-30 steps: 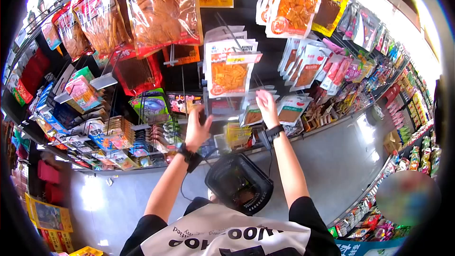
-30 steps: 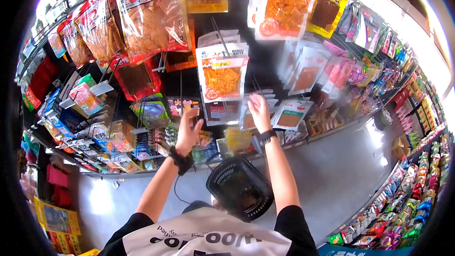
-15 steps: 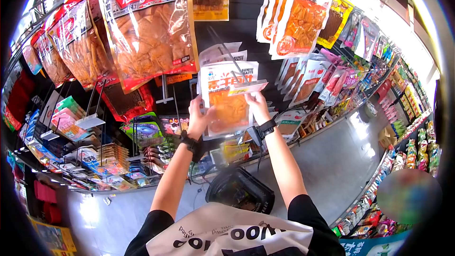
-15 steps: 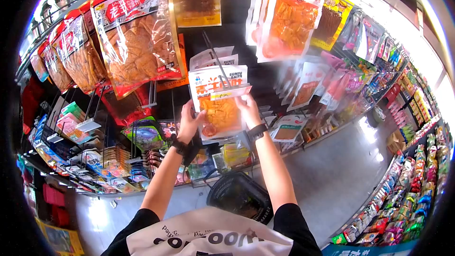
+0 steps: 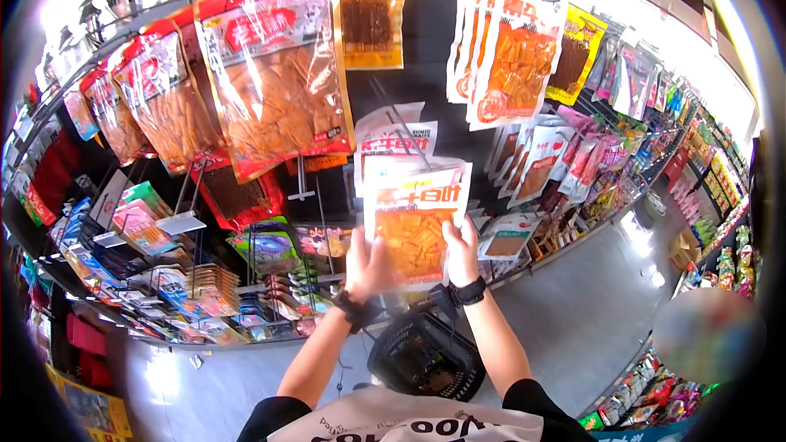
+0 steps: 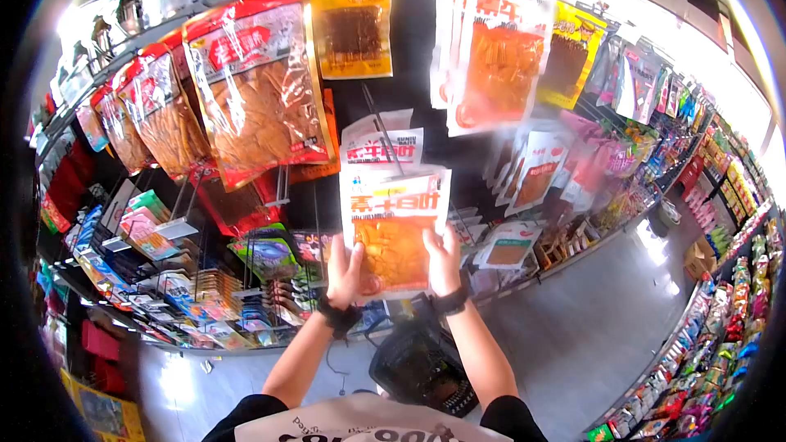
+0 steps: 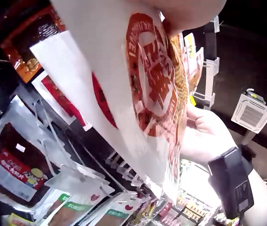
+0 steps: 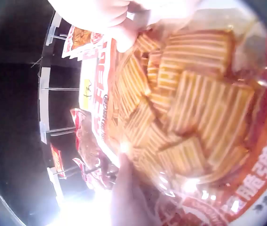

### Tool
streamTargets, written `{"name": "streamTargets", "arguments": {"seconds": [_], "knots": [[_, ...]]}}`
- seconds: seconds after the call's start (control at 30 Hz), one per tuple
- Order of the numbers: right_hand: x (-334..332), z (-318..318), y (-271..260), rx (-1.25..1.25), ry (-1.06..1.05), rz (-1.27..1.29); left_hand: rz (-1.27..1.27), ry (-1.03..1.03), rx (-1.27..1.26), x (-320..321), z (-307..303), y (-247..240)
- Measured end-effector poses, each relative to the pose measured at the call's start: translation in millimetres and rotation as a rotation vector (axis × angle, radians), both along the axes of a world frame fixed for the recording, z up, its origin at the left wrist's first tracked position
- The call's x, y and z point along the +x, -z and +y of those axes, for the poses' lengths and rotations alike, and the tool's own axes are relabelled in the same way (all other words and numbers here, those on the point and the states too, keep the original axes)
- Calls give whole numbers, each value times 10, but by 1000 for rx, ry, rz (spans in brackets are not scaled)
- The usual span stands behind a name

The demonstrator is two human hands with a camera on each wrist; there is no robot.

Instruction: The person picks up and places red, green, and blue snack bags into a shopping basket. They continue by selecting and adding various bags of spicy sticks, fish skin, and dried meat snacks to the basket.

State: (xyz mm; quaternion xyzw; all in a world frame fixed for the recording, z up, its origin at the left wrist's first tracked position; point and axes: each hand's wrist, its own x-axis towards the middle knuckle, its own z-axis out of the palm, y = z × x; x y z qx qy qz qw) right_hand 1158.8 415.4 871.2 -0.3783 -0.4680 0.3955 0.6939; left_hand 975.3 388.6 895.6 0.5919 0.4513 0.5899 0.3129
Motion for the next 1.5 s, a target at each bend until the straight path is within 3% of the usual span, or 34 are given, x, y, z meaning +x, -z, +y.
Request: {"name": "streamTargets", "arguments": {"seconds": [0.1, 0.13, 0.3, 0.43, 0.5, 0.53, 0.63, 0.7, 0.8, 0.9, 0.97, 1.03, 1.07, 1.1, 1.17, 1.3, 1.4, 1.5], "knots": [[24, -183, -148, 4, -31, 2, 248, 8, 48, 22, -262, -191], [55, -243, -130, -5, -18, -42, 140, -18, -12, 60, -322, -210], [110, -704, -19, -97, 14, -64, 120, -27, -213, 109, -661, 106], [198, -1119, 357, -224, 26, -74, 192, -33, -300, 191, -1086, 382], [161, -1351, 563, -234, 18, 95, 185, -10, -361, 224, -1285, 604], [165, -1479, 691, -291, 10, 141, 177, -12, -238, 221, -1372, 813], [196, -1883, 1134, -473, -14, 284, 455, 74, -349, 259, -1742, 951], [201, -2162, 1403, -604, 0, 331, 451, 72, -564, 316, -1935, 1094], [215, -2585, 2307, -778, -15, 402, 571, 110, -829, 334, -2182, 1561], [251, -3064, 2947, -949, -16, 438, 667, 290, -740, 315, -2385, 2050], [236, -3540, 3541, -1105, -67, 501, 618, 402, -1066, 210, -2511, 2615], [147, -3721, 3358, -1110, -27, 837, 597, 476, -1035, 448, -2504, 2410], [105, -3902, 3664, -1216, -8, 748, 738, 529, -875, 303, -2604, 3106], [135, -3985, 3648, -1311, -50, 661, 864, 580, -713, 192, -2746, 3528], [138, -4079, 3586, -1217, -71, 748, 833, 602, -838, 231, -2819, 3744], [85, -4296, 4332, -1228, -8, 595, 671, 654, -1192, 427, -2669, 4353], [209, -4212, 4702, -1375, 59, 406, 716, 688, -1175, 510, -2587, 4874], [345, -4014, 5178, -1285, 178, 367, 772, 734, -1236, 579, -2431, 5504]]}}
